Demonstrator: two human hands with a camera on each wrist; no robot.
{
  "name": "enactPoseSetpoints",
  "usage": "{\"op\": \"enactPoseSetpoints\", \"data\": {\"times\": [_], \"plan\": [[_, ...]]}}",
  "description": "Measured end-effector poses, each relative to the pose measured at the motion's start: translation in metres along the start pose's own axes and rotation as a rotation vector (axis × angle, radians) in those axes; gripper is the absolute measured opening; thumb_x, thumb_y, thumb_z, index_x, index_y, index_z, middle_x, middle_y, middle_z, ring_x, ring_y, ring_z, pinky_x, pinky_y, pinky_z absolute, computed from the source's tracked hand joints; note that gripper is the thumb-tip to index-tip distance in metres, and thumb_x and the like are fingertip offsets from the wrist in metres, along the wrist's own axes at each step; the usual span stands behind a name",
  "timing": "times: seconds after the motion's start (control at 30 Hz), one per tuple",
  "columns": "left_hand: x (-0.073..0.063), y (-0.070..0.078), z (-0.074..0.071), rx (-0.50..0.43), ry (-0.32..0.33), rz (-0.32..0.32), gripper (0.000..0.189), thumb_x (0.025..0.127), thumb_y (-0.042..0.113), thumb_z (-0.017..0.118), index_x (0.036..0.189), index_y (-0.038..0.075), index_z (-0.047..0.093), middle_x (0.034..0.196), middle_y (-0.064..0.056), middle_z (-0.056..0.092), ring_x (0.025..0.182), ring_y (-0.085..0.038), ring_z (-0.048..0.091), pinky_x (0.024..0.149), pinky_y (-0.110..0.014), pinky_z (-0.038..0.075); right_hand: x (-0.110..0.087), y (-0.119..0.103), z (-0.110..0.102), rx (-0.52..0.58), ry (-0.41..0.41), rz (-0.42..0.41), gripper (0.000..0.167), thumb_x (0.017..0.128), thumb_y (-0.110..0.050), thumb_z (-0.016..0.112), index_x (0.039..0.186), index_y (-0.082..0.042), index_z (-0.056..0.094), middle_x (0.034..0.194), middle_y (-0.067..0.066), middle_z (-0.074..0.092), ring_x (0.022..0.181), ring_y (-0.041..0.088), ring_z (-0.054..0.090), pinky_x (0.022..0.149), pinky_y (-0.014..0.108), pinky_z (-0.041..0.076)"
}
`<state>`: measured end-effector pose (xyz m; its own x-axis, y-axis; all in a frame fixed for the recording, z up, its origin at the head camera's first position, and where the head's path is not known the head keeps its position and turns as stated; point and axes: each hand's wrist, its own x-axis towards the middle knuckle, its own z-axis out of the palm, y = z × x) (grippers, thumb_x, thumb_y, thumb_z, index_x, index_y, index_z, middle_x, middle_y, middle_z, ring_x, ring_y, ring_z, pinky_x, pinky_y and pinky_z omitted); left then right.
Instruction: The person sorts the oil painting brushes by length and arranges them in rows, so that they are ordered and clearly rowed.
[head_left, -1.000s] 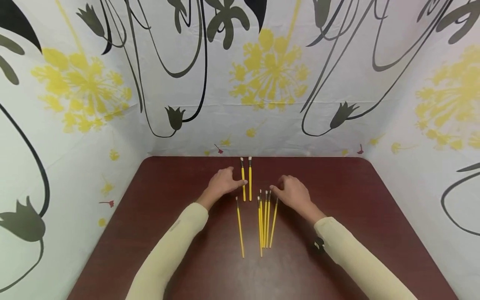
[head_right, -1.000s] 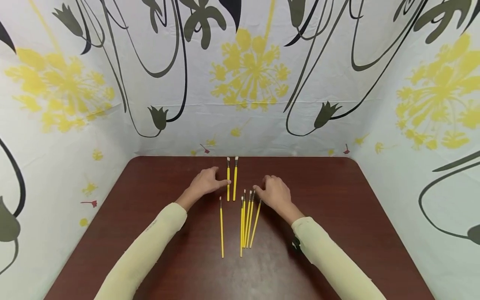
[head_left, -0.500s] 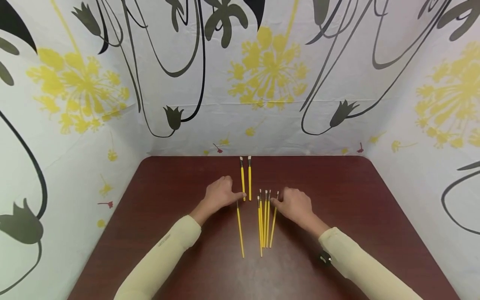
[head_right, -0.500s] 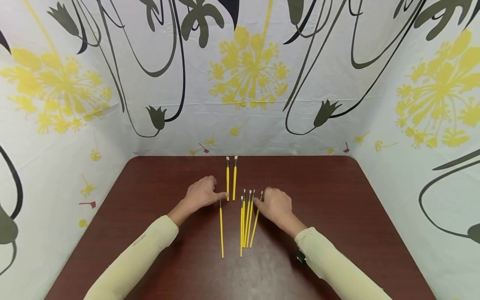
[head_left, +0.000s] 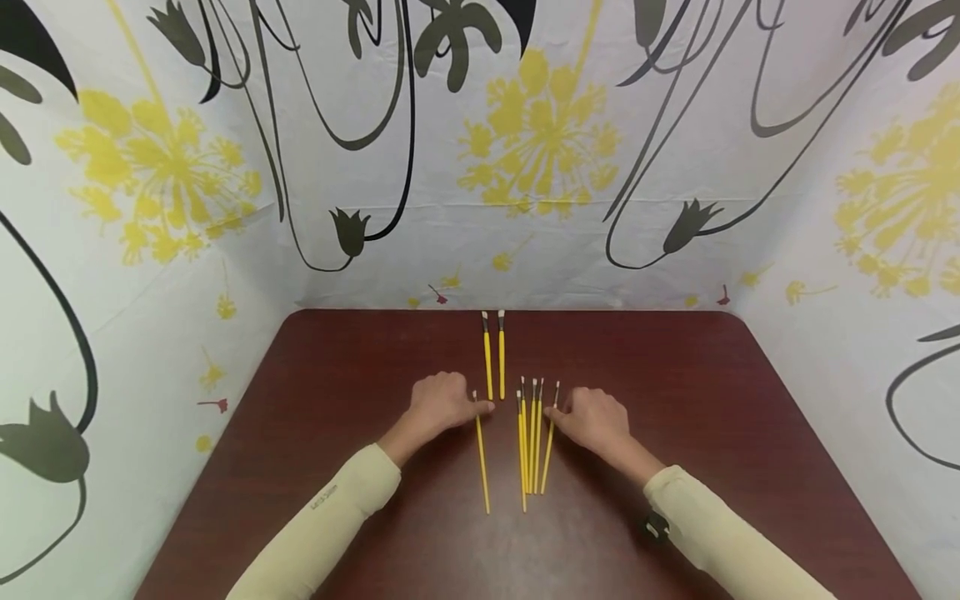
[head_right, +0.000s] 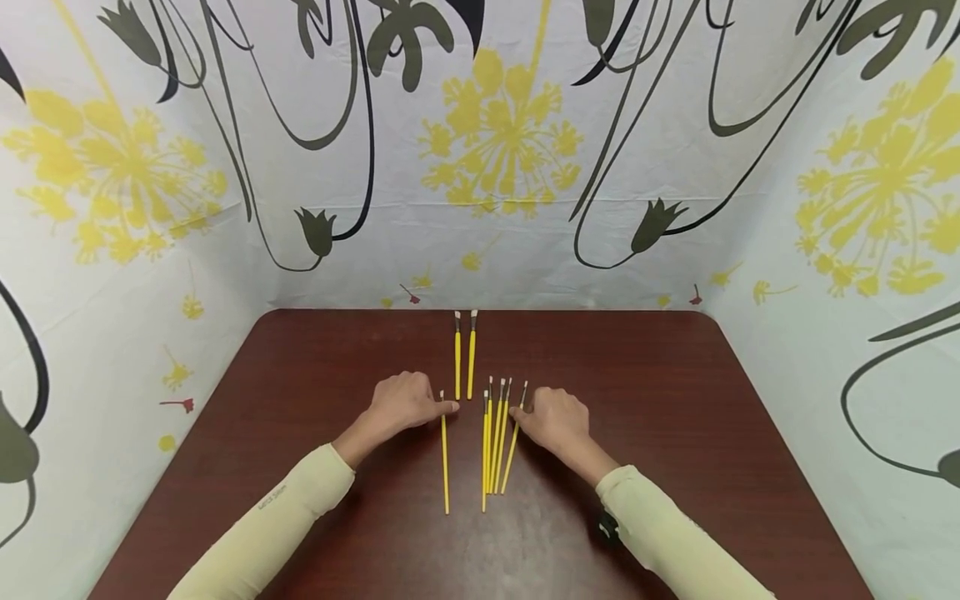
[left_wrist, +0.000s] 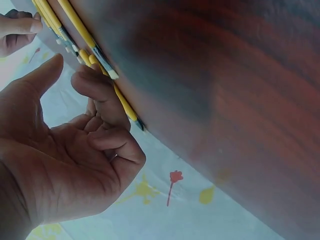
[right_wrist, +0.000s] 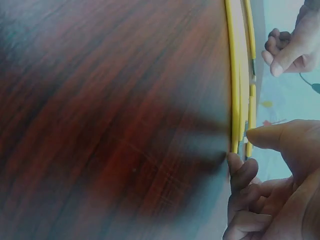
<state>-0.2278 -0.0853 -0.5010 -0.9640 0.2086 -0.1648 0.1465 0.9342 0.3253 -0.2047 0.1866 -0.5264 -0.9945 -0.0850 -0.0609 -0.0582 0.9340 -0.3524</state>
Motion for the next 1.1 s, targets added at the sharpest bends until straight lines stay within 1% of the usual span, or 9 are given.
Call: {"op": "enactPoseSetpoints", "data": {"times": [0.2, 0.4, 0.5, 0.57, 0.63, 0.73, 0.77, 0.9, 1.1], "plan": [[-0.0032, 0.0039, 0.0036, -0.008, -0.030, -0.005, 0.064, 0.089, 0.064, 0.076, 0.052, 0.020, 0.048, 0.049, 0.008, 0.033, 0.046, -0.011, 0.033, 0.046, -0.029, 0.025, -0.0011, 0.0001, 0.0017, 0.013, -0.011, 0.012, 0.064, 0.094, -0.054, 0.072, 0.049, -0.023, 0.040, 0.049, -0.010, 0.026, 0.048, 0.010, 0.021, 0.046, 0.029, 0.014], [-0.0039, 0.0073, 0.0047, 0.009, -0.042, 0.018, 0.064, 0.085, 0.061, 0.081, 0.052, 0.021, 0.044, 0.049, 0.009, 0.030, 0.047, -0.011, 0.029, 0.047, -0.029, 0.024, -0.0019, -0.0012, 0.0002, 0.006, -0.039, 0.027, 0.065, 0.093, -0.058, 0.072, 0.049, -0.022, 0.041, 0.048, -0.010, 0.028, 0.046, 0.009, 0.023, 0.045, 0.029, 0.016], [-0.0035, 0.0082, 0.0041, 0.016, -0.064, 0.025, 0.064, 0.085, 0.060, 0.082, 0.052, 0.020, 0.044, 0.049, 0.008, 0.030, 0.046, -0.010, 0.029, 0.046, -0.029, 0.024, -0.0014, -0.0017, -0.0005, 0.010, -0.054, 0.024, 0.065, 0.092, -0.059, 0.073, 0.049, -0.022, 0.041, 0.047, -0.010, 0.029, 0.045, 0.009, 0.024, 0.044, 0.029, 0.017], [-0.0029, 0.0083, 0.0038, 0.024, -0.082, 0.029, 0.061, 0.086, 0.056, 0.083, 0.051, 0.020, 0.048, 0.046, 0.008, 0.036, 0.045, -0.010, 0.035, 0.046, -0.028, 0.027, -0.0013, -0.0023, -0.0012, 0.014, -0.057, 0.019, 0.065, 0.092, -0.059, 0.073, 0.049, -0.022, 0.042, 0.047, -0.010, 0.029, 0.045, 0.009, 0.024, 0.044, 0.029, 0.017], [-0.0020, 0.0084, 0.0033, 0.033, -0.099, 0.034, 0.057, 0.087, 0.052, 0.083, 0.052, 0.019, 0.053, 0.045, 0.007, 0.044, 0.045, -0.010, 0.045, 0.046, -0.028, 0.031, -0.0011, -0.0026, -0.0014, 0.017, -0.059, 0.015, 0.065, 0.091, -0.058, 0.074, 0.048, -0.022, 0.042, 0.047, -0.010, 0.029, 0.045, 0.009, 0.023, 0.044, 0.028, 0.016], [-0.0012, 0.0084, 0.0029, 0.040, -0.117, 0.038, 0.051, 0.088, 0.048, 0.084, 0.054, 0.018, 0.061, 0.047, 0.006, 0.057, 0.048, -0.012, 0.058, 0.047, -0.028, 0.037, -0.0013, -0.0031, -0.0012, 0.026, -0.063, 0.012, 0.066, 0.091, -0.058, 0.075, 0.048, -0.021, 0.041, 0.046, -0.010, 0.028, 0.045, 0.009, 0.022, 0.044, 0.028, 0.015], [-0.0009, 0.0084, 0.0029, 0.039, -0.121, 0.038, 0.050, 0.088, 0.047, 0.084, 0.054, 0.018, 0.062, 0.048, 0.005, 0.058, 0.049, -0.012, 0.060, 0.047, -0.028, 0.038, -0.0014, -0.0032, -0.0008, 0.028, -0.064, 0.013, 0.066, 0.091, -0.057, 0.076, 0.048, -0.021, 0.041, 0.046, -0.010, 0.028, 0.045, 0.008, 0.022, 0.044, 0.028, 0.015], [-0.0007, 0.0082, 0.0043, 0.029, -0.137, 0.029, 0.048, 0.089, 0.045, 0.083, 0.056, 0.017, 0.064, 0.049, 0.004, 0.061, 0.051, -0.013, 0.062, 0.049, -0.028, 0.039, -0.0021, -0.0038, 0.0007, 0.031, -0.061, 0.006, 0.065, 0.090, -0.055, 0.077, 0.048, -0.022, 0.040, 0.047, -0.011, 0.027, 0.046, 0.008, 0.022, 0.044, 0.028, 0.015], [-0.0001, 0.0089, 0.0062, 0.011, -0.148, 0.033, 0.043, 0.089, 0.039, 0.082, 0.058, 0.017, 0.062, 0.050, 0.004, 0.060, 0.050, -0.013, 0.058, 0.048, -0.029, 0.040, -0.0016, -0.0039, 0.0023, 0.025, -0.063, 0.003, 0.063, 0.089, -0.051, 0.079, 0.048, -0.022, 0.041, 0.047, -0.011, 0.027, 0.046, 0.008, 0.023, 0.044, 0.027, 0.016]]}}
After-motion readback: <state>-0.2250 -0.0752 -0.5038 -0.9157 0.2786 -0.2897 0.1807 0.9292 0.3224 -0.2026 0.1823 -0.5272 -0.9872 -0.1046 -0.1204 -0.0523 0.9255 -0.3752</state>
